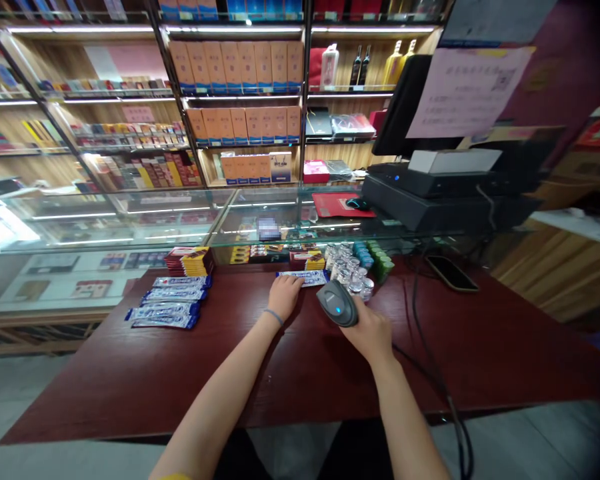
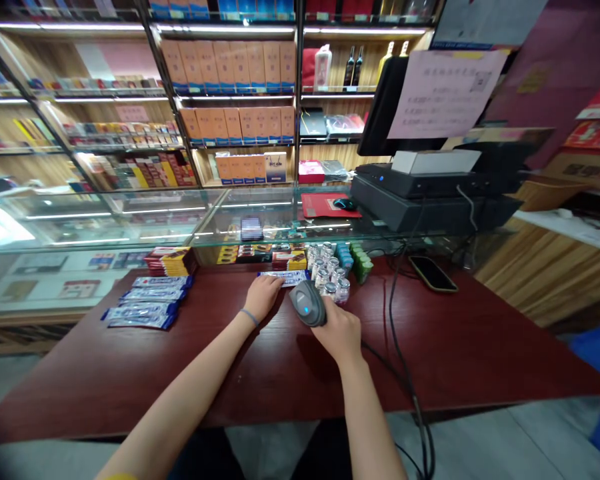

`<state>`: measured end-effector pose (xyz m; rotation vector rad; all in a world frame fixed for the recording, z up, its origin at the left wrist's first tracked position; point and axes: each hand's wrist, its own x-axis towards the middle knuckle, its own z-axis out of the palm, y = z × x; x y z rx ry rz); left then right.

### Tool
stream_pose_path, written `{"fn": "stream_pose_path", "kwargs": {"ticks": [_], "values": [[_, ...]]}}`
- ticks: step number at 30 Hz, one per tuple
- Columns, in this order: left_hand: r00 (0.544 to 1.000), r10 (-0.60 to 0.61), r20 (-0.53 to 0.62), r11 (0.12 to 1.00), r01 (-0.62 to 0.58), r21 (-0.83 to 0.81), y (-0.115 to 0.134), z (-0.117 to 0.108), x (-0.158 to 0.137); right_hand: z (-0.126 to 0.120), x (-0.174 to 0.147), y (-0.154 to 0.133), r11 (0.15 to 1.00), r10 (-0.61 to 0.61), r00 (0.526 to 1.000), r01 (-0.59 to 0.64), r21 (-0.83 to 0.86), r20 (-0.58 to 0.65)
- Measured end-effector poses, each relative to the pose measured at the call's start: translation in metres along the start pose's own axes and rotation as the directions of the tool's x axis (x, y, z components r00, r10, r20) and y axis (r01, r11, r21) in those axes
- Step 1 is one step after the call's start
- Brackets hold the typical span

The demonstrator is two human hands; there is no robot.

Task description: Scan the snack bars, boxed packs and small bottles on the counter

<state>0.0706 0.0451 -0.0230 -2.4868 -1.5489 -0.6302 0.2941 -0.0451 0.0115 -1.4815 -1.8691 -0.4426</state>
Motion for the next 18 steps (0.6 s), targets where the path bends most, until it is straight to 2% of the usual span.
{"fn": "stream_pose_path", "kwargs": {"ticks": [4, 6, 7, 8, 10, 12, 14, 16, 18], "values": [[0.999, -0.039, -0.011, 0.991, 0.037, -0.132, 0.002, -0.007, -0.001, 0.000, -0.001, 0.001, 1.000, 0.006, 1.000, -0.006, -0.003, 0.007], [0.986, -0.156, -0.059, 0.946, 0.132, -0.296, 0.000, -0.012, -0.002, -0.001, -0.001, 0.002, 1.000, 0.007, 1.000, -0.007, -0.006, -0.002], [0.968, -0.240, -0.074, 0.896, 0.192, -0.401, -0.003, -0.015, -0.003, -0.001, -0.001, 0.002, 1.000, 0.010, 1.000, -0.010, -0.005, -0.010], [0.943, -0.325, -0.065, 0.823, 0.248, -0.512, -0.005, -0.018, -0.004, 0.000, -0.001, 0.002, 1.000, 0.014, 1.000, -0.014, -0.004, -0.017], [0.887, -0.460, 0.043, 0.603, 0.347, -0.718, -0.013, -0.023, -0.009, 0.001, -0.002, 0.001, 1.000, 0.022, 0.999, -0.022, 0.002, -0.023], [0.843, -0.495, 0.209, 0.342, 0.411, -0.845, -0.020, -0.026, -0.017, 0.002, -0.003, -0.003, 1.000, 0.019, 1.000, -0.019, 0.012, -0.013], [0.824, -0.470, 0.317, 0.131, 0.420, -0.898, -0.026, -0.027, -0.027, 0.004, -0.004, -0.008, 0.999, -0.011, 1.000, 0.010, 0.036, 0.008], [0.826, -0.454, 0.334, 0.014, 0.381, -0.924, -0.030, -0.027, -0.036, 0.007, -0.005, -0.012, 0.997, -0.049, 0.998, 0.046, 0.069, 0.041], [0.824, -0.464, 0.326, -0.043, 0.347, -0.937, -0.032, -0.026, -0.041, 0.008, -0.006, -0.015, 0.992, -0.081, 0.994, 0.073, 0.102, 0.079]]}}
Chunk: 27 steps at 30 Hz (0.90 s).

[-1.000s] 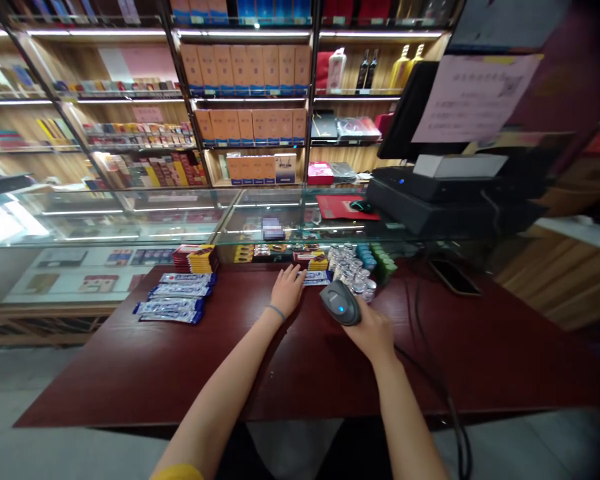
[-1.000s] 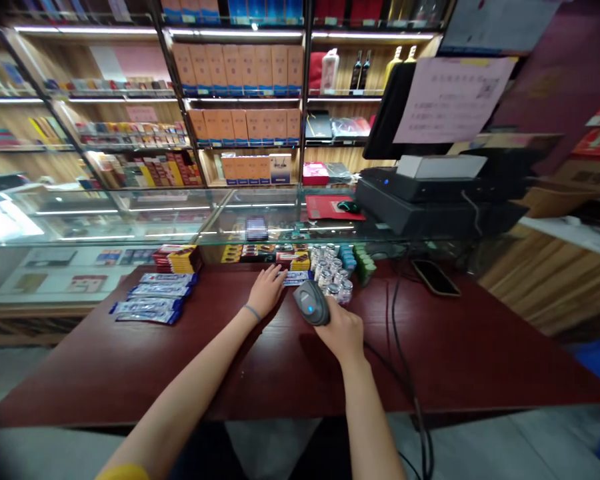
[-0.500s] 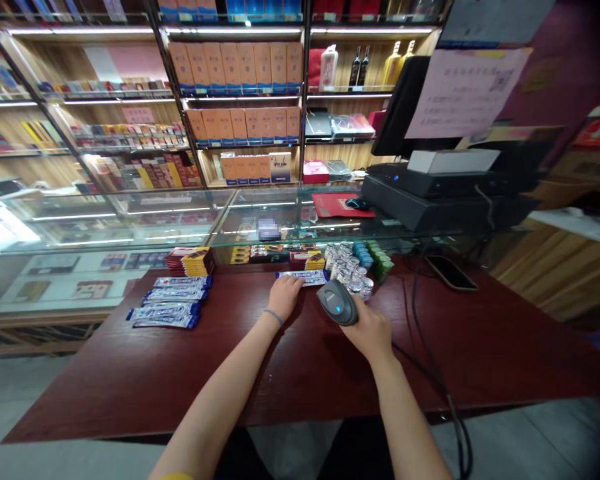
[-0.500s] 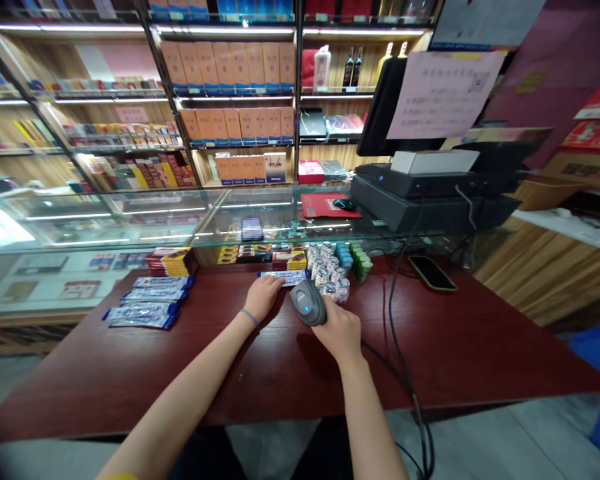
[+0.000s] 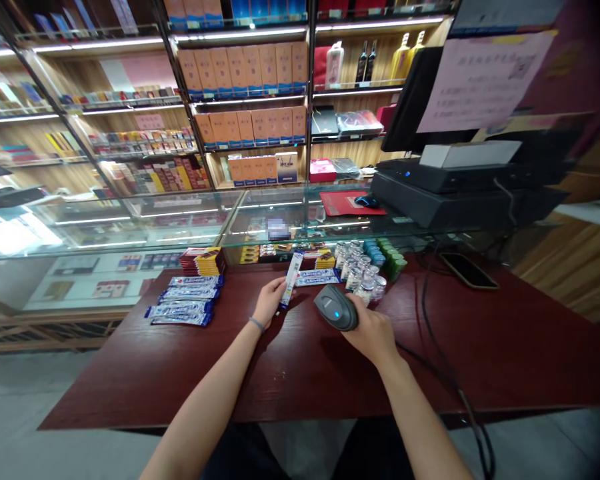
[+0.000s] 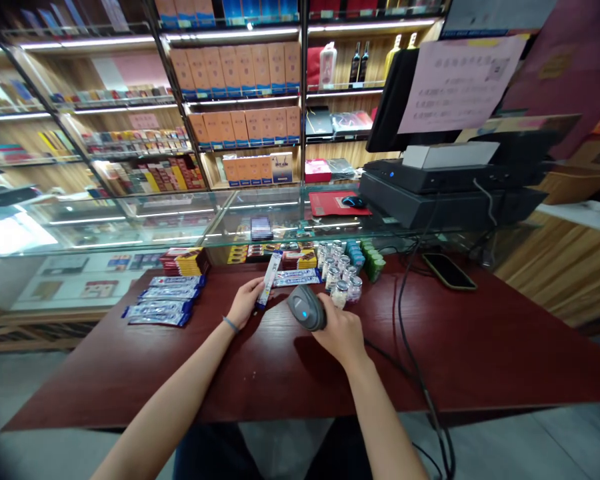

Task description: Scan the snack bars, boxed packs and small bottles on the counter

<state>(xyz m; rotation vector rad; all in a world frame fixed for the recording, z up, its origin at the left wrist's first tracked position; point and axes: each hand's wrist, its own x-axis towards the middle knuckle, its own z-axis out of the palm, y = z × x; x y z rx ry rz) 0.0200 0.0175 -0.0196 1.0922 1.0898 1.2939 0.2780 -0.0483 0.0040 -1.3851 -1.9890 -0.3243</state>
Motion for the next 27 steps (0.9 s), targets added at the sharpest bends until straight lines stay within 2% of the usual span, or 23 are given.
{"fn": "stream_pose_path", "kwargs": {"ticks": [4, 8, 15, 18, 21, 24, 27], "values": [[1.000, 0.013, -0.001, 1.000, -0.013, 0.017, -0.001, 0.000, -0.002, 0.000, -0.001, -0.001, 1.000, -0.027, 0.999, 0.027, 0.016, 0.035], [0.998, 0.064, 0.018, 0.995, -0.065, 0.074, 0.001, 0.000, -0.003, -0.002, 0.000, -0.001, 0.999, -0.041, 0.999, 0.041, -0.012, 0.008], [0.999, 0.027, 0.028, 1.000, -0.027, -0.001, 0.004, 0.001, -0.007, -0.002, 0.000, -0.003, 0.998, -0.055, 0.998, 0.054, -0.015, -0.025], [0.997, 0.064, 0.036, 0.998, -0.065, 0.002, 0.007, -0.001, -0.005, -0.002, 0.000, -0.002, 0.998, -0.063, 0.998, 0.063, -0.017, -0.031], [0.986, 0.164, -0.017, 0.980, -0.161, 0.116, 0.022, -0.008, -0.001, -0.001, 0.000, 0.001, 0.995, -0.092, 0.995, 0.090, -0.040, -0.047], [0.931, 0.355, -0.088, 0.887, -0.305, 0.348, 0.049, -0.024, 0.001, 0.001, -0.001, 0.005, 0.987, -0.146, 0.987, 0.142, -0.069, -0.066], [0.823, 0.564, -0.072, 0.680, -0.413, 0.606, 0.075, -0.055, -0.009, 0.002, -0.002, 0.005, 0.990, -0.124, 0.990, 0.120, -0.069, -0.064]]}}
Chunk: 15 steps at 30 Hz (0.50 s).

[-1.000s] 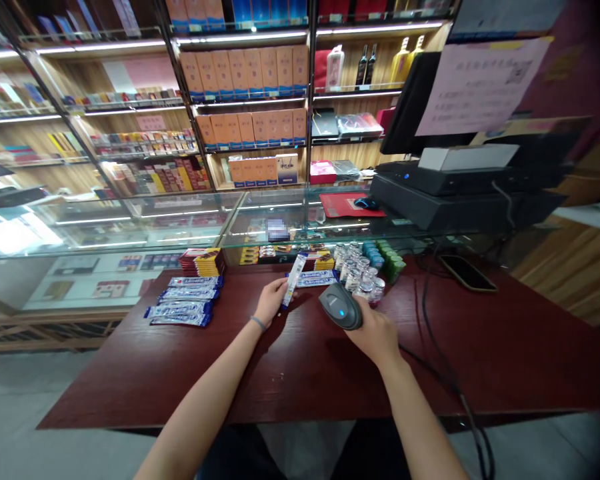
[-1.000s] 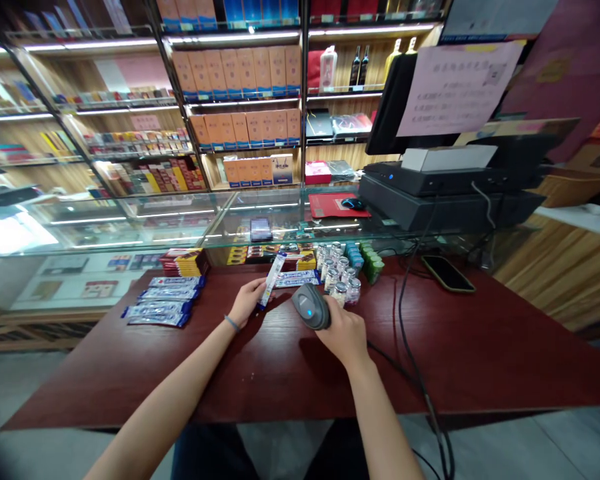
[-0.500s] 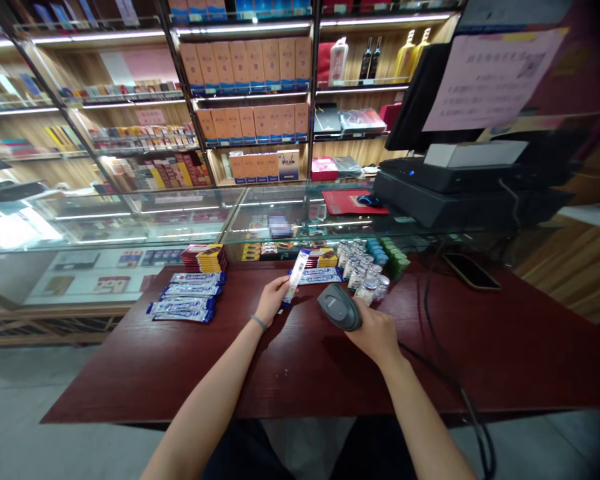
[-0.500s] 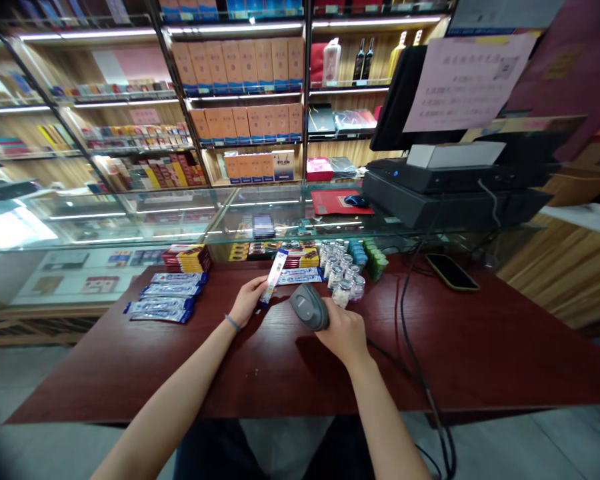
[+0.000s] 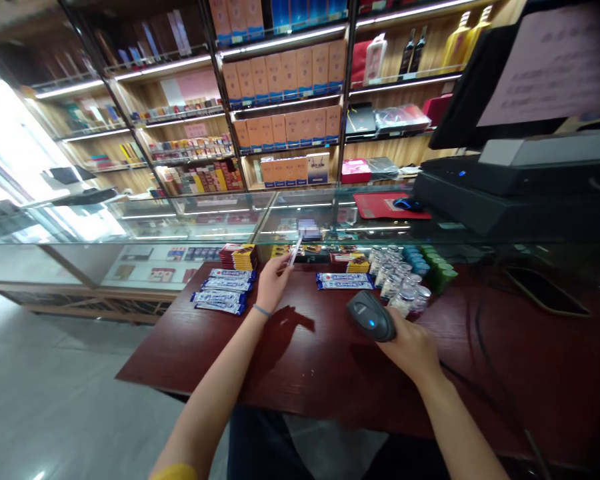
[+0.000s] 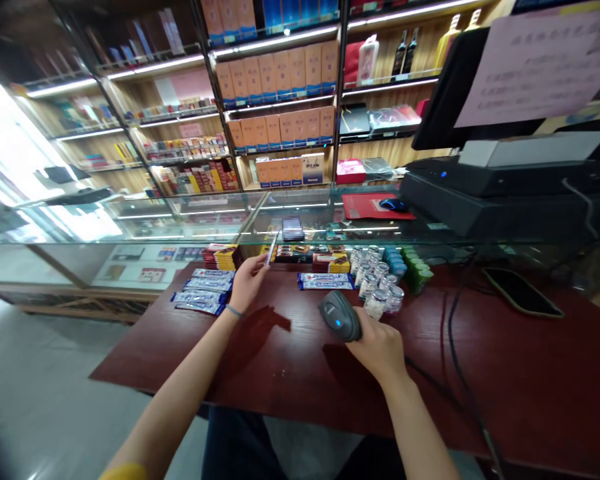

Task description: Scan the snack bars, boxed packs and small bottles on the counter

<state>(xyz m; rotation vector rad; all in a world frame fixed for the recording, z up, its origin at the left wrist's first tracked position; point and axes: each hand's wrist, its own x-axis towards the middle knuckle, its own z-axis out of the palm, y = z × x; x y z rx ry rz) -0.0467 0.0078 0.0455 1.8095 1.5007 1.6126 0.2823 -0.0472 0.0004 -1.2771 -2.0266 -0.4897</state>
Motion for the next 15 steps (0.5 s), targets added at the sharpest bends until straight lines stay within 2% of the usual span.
{"fn": "stream_pose_path", "kwargs": {"ticks": [3, 5, 8, 10, 12, 15], "values": [[0.986, 0.168, 0.004, 0.938, -0.161, 0.308, -0.010, -0.051, -0.003, 0.000, -0.001, -0.001, 1.000, -0.001, 1.000, 0.002, 0.017, -0.011], [0.979, 0.190, 0.067, 0.865, -0.199, 0.461, -0.024, -0.087, -0.008, 0.001, 0.000, -0.002, 0.999, -0.038, 0.998, 0.039, 0.021, -0.039], [0.976, 0.148, 0.158, 0.743, -0.215, 0.634, -0.048, -0.134, -0.012, 0.003, 0.000, -0.002, 0.997, -0.077, 0.994, 0.079, 0.023, -0.083], [0.971, 0.097, 0.217, 0.665, -0.226, 0.712, -0.064, -0.158, -0.009, 0.004, 0.001, -0.002, 0.996, -0.086, 0.992, 0.089, 0.031, -0.090], [0.957, 0.039, 0.287, 0.609, -0.251, 0.752, -0.077, -0.174, -0.003, 0.005, 0.000, -0.002, 0.995, -0.085, 0.992, 0.088, 0.037, -0.091], [0.928, -0.050, 0.368, 0.556, -0.280, 0.782, -0.093, -0.184, 0.005, 0.006, -0.001, -0.001, 0.996, -0.080, 0.992, 0.084, 0.039, -0.097]]}}
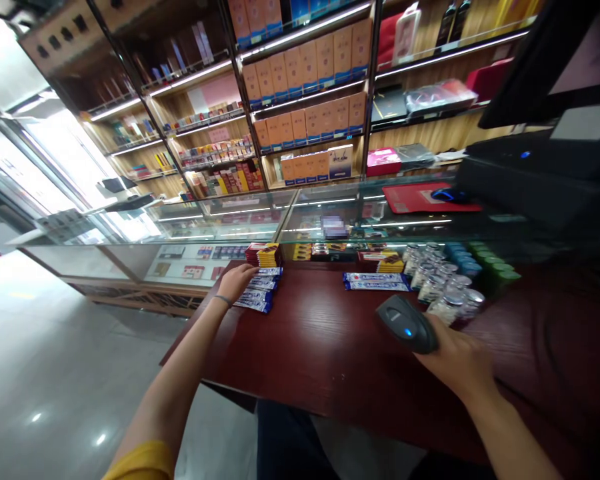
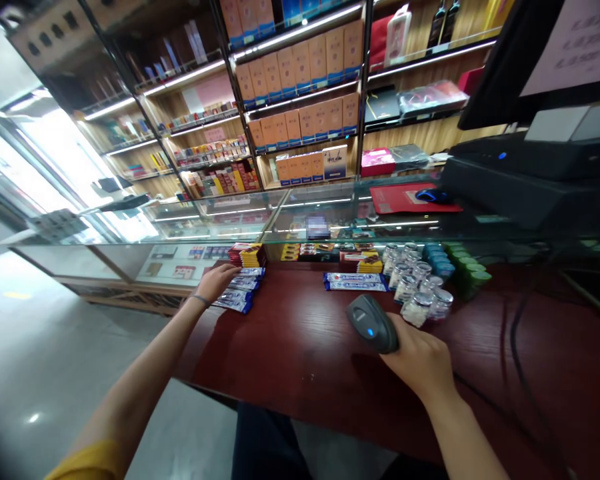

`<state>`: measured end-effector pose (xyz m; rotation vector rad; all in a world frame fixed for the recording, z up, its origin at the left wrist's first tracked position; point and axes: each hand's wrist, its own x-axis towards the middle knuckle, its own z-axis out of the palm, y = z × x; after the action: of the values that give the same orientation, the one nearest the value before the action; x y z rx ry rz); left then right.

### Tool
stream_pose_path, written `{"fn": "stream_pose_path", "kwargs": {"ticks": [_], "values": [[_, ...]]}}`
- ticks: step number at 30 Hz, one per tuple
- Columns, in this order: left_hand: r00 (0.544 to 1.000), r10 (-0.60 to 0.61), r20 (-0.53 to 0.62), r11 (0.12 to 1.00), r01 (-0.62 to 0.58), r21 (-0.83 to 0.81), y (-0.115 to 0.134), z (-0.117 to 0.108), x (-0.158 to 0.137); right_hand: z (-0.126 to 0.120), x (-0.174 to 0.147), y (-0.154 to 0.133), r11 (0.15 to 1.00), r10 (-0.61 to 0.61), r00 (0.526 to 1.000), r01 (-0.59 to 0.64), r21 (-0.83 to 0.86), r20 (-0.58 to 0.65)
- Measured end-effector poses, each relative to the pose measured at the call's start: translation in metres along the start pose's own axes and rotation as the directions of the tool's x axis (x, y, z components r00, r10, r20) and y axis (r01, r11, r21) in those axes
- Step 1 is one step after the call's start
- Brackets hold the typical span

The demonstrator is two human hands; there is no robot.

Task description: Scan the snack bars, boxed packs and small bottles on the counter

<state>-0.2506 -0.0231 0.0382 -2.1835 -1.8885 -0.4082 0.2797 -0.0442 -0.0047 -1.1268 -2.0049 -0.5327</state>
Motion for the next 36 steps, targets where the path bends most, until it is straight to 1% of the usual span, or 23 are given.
{"fn": "stream_pose_path", "kwargs": {"ticks": [2, 4, 8, 11, 14, 17, 20, 22, 25, 28, 30, 33, 36], "values": [[0.998, -0.002, 0.061, 1.000, 0.001, 0.023, -0.007, 0.004, 0.003, 0.001, -0.002, 0.002, 1.000, 0.009, 1.000, -0.009, -0.008, 0.000], [0.996, -0.016, 0.092, 0.999, 0.013, 0.029, -0.011, 0.008, 0.006, 0.003, -0.004, 0.003, 1.000, 0.010, 1.000, -0.010, -0.021, -0.004], [0.995, -0.022, 0.101, 1.000, 0.023, -0.010, -0.017, 0.013, 0.009, 0.004, -0.005, 0.005, 0.998, -0.019, 1.000, 0.018, -0.053, -0.019], [0.993, -0.007, 0.118, 1.000, 0.010, -0.023, -0.020, 0.014, 0.010, 0.003, -0.004, 0.004, 0.998, -0.014, 1.000, 0.012, -0.055, -0.023], [0.995, -0.027, 0.094, 0.999, 0.029, -0.016, -0.019, 0.013, 0.008, 0.002, -0.002, 0.003, 0.998, -0.039, 0.999, 0.037, -0.052, -0.037], [0.998, -0.057, 0.009, 0.997, 0.057, -0.050, -0.007, 0.013, 0.007, 0.001, 0.000, 0.002, 0.998, -0.033, 0.999, 0.032, -0.049, -0.020], [0.985, -0.084, -0.149, 0.992, 0.069, -0.105, 0.026, 0.016, 0.011, -0.001, 0.002, 0.000, 0.998, -0.016, 1.000, 0.015, -0.053, -0.014], [0.963, -0.097, -0.252, 0.985, 0.057, -0.162, 0.058, 0.020, 0.017, -0.003, 0.003, -0.001, 0.999, -0.024, 1.000, 0.024, -0.034, -0.007], [0.946, -0.067, -0.318, 0.965, -0.019, -0.261, 0.115, 0.030, 0.032, -0.004, 0.004, -0.001, 0.999, 0.019, 1.000, -0.019, -0.030, -0.004], [0.944, 0.008, -0.329, 0.936, -0.123, -0.329, 0.173, 0.043, 0.049, -0.004, 0.004, 0.000, 0.999, 0.032, 0.999, -0.032, -0.037, 0.004], [0.948, 0.045, -0.314, 0.923, -0.159, -0.350, 0.210, 0.054, 0.060, -0.005, 0.004, -0.001, 0.996, 0.075, 0.997, -0.073, -0.049, 0.036], [0.963, 0.152, -0.221, 0.920, -0.220, -0.324, 0.259, 0.071, 0.071, -0.008, 0.005, -0.001, 0.990, 0.128, 0.989, -0.124, -0.065, 0.068], [0.964, 0.242, -0.109, 0.929, -0.263, -0.260, 0.295, 0.085, 0.077, -0.011, 0.006, 0.001, 0.986, 0.159, 0.984, -0.154, -0.072, 0.078]]}}
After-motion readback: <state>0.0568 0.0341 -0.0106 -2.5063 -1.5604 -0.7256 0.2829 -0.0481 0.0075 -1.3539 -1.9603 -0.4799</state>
